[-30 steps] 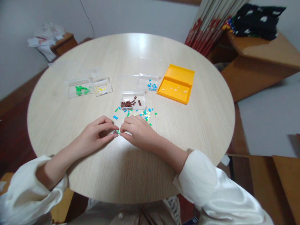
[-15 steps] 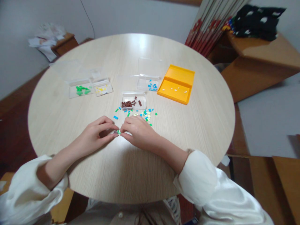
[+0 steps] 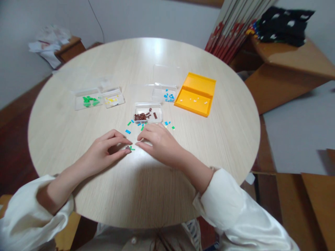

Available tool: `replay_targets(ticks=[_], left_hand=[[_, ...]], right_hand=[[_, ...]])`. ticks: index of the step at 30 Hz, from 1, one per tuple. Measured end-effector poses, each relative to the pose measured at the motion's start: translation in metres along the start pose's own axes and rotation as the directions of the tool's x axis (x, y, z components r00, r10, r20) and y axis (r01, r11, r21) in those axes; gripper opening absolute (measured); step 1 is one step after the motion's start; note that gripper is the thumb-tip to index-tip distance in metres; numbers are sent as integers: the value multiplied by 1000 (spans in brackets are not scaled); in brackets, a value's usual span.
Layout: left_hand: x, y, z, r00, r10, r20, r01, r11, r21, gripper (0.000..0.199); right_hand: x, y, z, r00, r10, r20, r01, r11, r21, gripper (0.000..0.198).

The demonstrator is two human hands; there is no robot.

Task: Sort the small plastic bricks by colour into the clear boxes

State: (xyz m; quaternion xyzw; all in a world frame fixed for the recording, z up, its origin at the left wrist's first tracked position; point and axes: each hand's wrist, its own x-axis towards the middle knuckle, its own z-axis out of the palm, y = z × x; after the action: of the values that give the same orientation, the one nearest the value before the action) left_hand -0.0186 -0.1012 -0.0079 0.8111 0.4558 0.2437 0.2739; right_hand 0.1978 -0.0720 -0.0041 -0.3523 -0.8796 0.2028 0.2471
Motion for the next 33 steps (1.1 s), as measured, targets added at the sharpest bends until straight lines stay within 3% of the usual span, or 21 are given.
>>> replay_targets(ticks=[4, 6, 9, 18, 33], left_hand=[[-2, 2, -7, 996, -45, -71, 46, 999, 6, 16], [-4, 2, -11, 990, -63, -128, 65, 998, 10, 15], [-10, 1, -15, 979, -86, -185, 91, 996, 16, 18], [-31, 4, -2, 984, -48, -169, 59, 996, 61, 15], [-29, 2, 2, 988, -34, -153, 53, 991, 121, 21]], right_hand=[[-3, 14, -27, 979, 108, -171, -113, 993, -24, 10], [-6, 21, -36, 971, 137, -194, -146, 989, -30, 11], [-10, 27, -41, 977, 170, -132, -179, 982, -57, 11], [-9, 18, -38, 971, 221, 93, -207, 968, -142, 16], [-8, 20, -24, 974, 186, 125, -166, 973, -159, 14]])
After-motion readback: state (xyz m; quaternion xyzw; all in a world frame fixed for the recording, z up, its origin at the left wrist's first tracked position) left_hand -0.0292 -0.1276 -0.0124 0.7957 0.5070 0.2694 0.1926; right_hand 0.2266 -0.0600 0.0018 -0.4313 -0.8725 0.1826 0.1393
